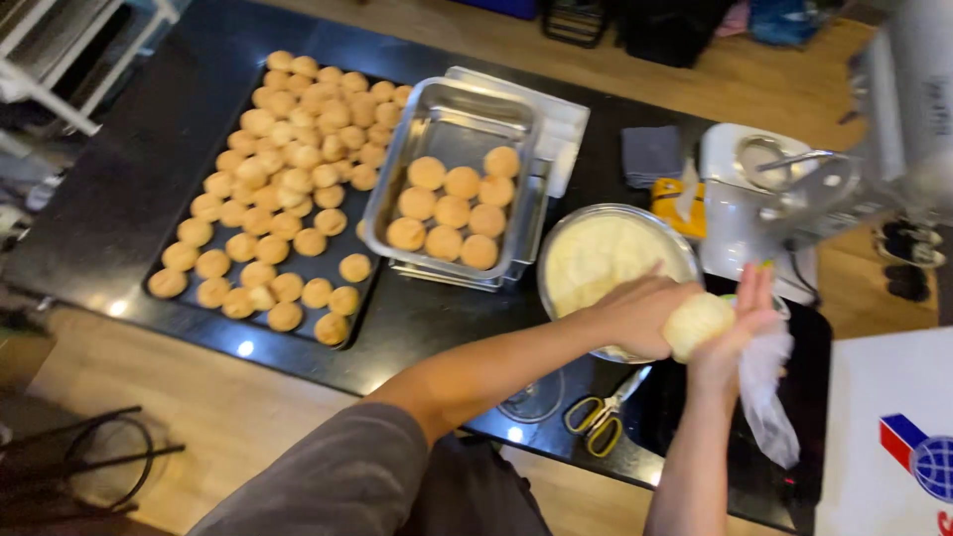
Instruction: The person spoons cream filling from a bowl into a piping bag using a spatula, then holds each round pastry in one hand and pipes filling into it, placing filled pastries into metal trays. They repeat the fill-and-pipe cycle across trays of pastries on the counter.
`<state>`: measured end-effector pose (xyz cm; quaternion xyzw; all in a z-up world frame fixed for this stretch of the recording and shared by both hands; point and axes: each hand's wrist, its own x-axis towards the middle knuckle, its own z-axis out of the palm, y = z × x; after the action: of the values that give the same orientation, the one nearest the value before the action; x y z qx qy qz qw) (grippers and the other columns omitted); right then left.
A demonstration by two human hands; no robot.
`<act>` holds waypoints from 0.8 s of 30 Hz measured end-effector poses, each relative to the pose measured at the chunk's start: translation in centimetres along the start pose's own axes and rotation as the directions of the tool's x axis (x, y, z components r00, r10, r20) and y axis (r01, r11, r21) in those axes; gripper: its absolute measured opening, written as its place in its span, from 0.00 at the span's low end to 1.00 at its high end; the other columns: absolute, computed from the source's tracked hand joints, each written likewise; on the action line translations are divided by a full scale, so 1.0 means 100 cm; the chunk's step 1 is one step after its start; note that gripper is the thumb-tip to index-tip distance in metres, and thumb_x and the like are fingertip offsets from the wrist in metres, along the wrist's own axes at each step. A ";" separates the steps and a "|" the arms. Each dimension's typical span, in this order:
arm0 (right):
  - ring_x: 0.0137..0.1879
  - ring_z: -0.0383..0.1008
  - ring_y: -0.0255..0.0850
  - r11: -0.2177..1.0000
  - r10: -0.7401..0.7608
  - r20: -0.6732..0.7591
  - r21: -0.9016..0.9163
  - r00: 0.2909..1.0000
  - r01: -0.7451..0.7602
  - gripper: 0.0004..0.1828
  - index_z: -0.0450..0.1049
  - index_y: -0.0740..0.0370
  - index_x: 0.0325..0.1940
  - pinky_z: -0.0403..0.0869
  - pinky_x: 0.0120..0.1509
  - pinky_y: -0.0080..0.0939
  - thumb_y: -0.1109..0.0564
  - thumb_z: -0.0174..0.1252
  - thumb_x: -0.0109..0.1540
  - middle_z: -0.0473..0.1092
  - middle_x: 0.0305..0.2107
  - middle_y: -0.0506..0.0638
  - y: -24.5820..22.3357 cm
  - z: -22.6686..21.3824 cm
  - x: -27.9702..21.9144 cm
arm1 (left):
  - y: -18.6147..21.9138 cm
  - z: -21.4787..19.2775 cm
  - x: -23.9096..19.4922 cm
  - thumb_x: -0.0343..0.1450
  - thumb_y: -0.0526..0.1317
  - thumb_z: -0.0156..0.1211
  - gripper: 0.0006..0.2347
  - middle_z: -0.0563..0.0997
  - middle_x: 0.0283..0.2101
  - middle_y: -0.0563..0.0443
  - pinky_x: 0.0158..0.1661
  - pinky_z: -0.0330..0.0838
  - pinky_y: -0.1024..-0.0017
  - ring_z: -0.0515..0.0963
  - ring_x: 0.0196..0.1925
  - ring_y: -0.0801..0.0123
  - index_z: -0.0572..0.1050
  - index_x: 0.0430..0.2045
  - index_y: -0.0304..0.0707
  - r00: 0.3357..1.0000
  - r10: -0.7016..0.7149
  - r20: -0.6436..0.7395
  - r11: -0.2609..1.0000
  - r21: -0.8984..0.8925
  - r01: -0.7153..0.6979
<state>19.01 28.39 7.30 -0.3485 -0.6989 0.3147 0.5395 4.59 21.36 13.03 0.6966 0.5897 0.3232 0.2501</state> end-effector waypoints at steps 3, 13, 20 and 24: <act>0.68 0.61 0.60 1.000 -0.013 -0.032 0.017 0.999 0.014 0.52 0.62 0.73 0.69 0.57 0.69 0.58 0.23 0.20 0.71 0.63 0.63 0.69 -0.030 0.002 -0.010 | -0.009 0.002 -0.004 0.55 0.43 0.72 0.32 0.84 0.51 0.40 0.73 0.57 0.52 0.81 0.59 0.55 0.70 0.55 0.37 0.986 0.046 0.162 0.997 -0.071 -0.035; 0.51 0.77 0.59 0.800 0.255 -0.261 0.598 0.931 -0.051 0.29 0.55 0.56 0.32 0.76 0.65 0.62 0.31 0.32 0.72 0.74 0.45 0.66 0.049 -0.033 -0.042 | -0.070 -0.100 -0.178 0.74 0.35 0.67 0.16 0.84 0.46 0.50 0.55 0.80 0.72 0.85 0.46 0.73 0.74 0.55 0.35 0.831 -0.014 -0.557 0.878 -0.404 -0.256; 0.55 0.73 0.65 0.484 0.460 -0.282 0.875 0.842 0.029 0.31 0.59 0.58 0.27 0.75 0.66 0.70 0.34 0.33 0.73 0.70 0.52 0.62 0.084 -0.052 -0.056 | -0.227 -0.146 -0.315 0.74 0.34 0.62 0.08 0.79 0.38 0.48 0.41 0.72 0.68 0.77 0.38 0.66 0.73 0.44 0.34 0.249 -0.432 -0.867 0.874 -0.333 0.355; 0.56 0.71 0.62 0.476 0.419 -0.220 0.879 0.881 -0.007 0.31 0.60 0.55 0.27 0.75 0.65 0.66 0.32 0.34 0.73 0.68 0.52 0.54 0.086 -0.055 -0.059 | -0.285 -0.162 -0.346 0.64 0.31 0.67 0.18 0.77 0.48 0.37 0.51 0.69 0.53 0.74 0.51 0.46 0.73 0.48 0.32 0.365 -0.284 -0.886 0.748 0.034 0.663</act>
<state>26.65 28.67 -1.63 -0.1778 -0.2700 0.6051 0.7276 -29.59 -8.09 -2.42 0.2791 0.8625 0.4033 -0.1244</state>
